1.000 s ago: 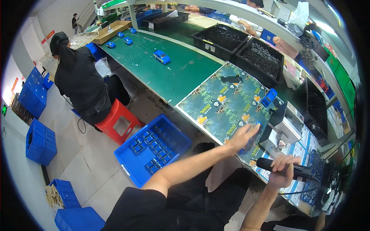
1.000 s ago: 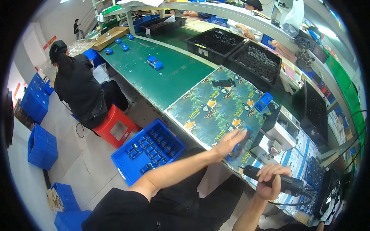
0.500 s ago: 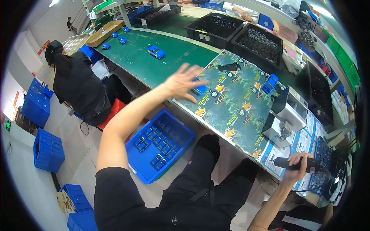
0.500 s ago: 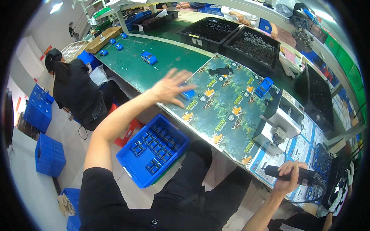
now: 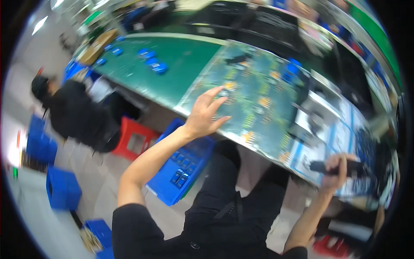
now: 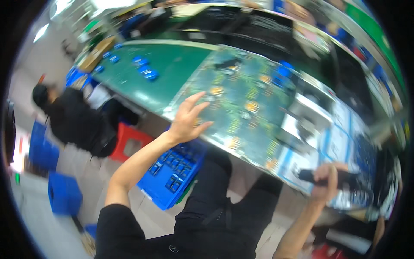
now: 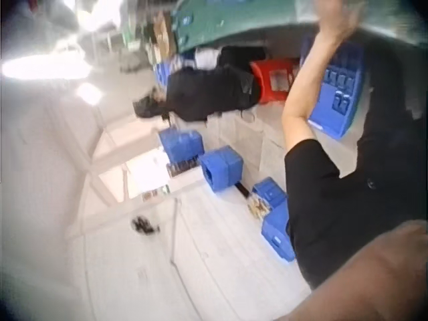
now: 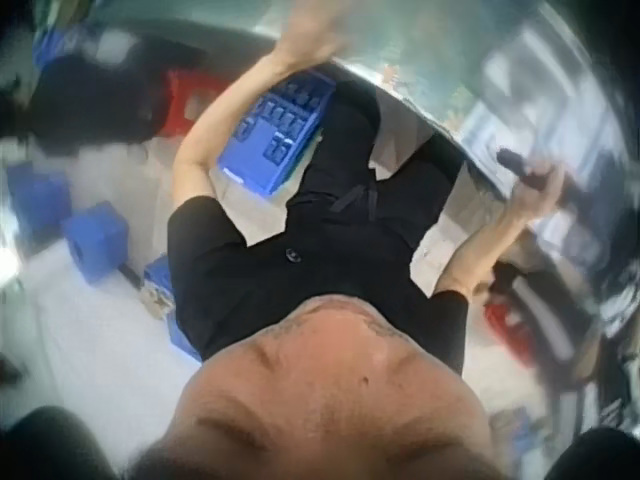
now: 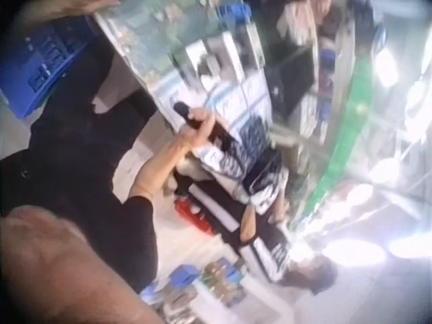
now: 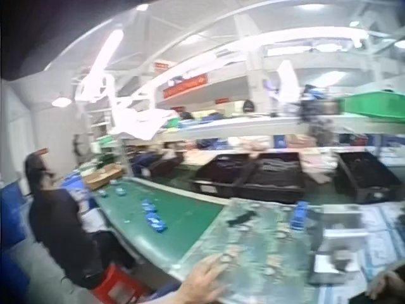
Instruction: Assembling plastic toy cars using an electric screwdriver at a factory workbench.
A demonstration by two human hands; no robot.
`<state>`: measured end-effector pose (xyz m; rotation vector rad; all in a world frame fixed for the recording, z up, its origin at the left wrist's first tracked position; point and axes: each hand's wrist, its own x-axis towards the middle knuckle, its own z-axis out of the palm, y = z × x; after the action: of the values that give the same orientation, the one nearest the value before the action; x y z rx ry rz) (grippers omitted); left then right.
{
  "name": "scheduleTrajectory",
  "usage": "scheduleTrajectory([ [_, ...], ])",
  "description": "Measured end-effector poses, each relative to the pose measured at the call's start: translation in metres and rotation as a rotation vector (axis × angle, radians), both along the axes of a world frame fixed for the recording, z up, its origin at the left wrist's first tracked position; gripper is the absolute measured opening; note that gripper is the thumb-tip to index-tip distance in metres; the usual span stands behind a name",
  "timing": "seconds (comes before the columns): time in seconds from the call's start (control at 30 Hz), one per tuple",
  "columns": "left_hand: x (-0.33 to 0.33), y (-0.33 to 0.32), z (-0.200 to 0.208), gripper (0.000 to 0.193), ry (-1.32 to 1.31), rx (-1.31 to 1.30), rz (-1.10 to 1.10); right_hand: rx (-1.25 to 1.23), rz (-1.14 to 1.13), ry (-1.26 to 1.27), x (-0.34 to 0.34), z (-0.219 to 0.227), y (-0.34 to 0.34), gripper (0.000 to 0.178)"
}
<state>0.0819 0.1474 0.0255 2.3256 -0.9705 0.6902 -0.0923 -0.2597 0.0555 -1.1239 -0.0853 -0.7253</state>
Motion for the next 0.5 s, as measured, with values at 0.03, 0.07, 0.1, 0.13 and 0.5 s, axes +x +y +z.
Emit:
scheduleTrajectory([
  [0.03,-0.006,-0.029,0.006,0.050,-0.016,-0.015,-0.086,-0.046,-0.007,0.000,-0.001,-0.012,-0.011,0.008],
  [0.07,-0.016,-0.053,0.018,0.044,-0.059,-0.042,-0.165,-0.114,-0.088,-0.006,0.001,-0.018,-0.011,0.012],
  [0.1,-0.025,-0.078,0.028,0.039,-0.099,-0.069,-0.246,-0.009,-0.167,0.129,0.000,-0.007,0.003,0.018],
  [0.13,-0.035,-0.110,0.035,0.039,-0.080,-0.074,-0.353,-0.004,-0.179,0.171,0.001,0.000,0.011,0.023],
  [0.5,-0.062,-0.499,-0.001,0.060,0.704,-0.115,-0.740,-0.314,-0.125,0.089,-0.067,0.043,-0.022,0.033],
])
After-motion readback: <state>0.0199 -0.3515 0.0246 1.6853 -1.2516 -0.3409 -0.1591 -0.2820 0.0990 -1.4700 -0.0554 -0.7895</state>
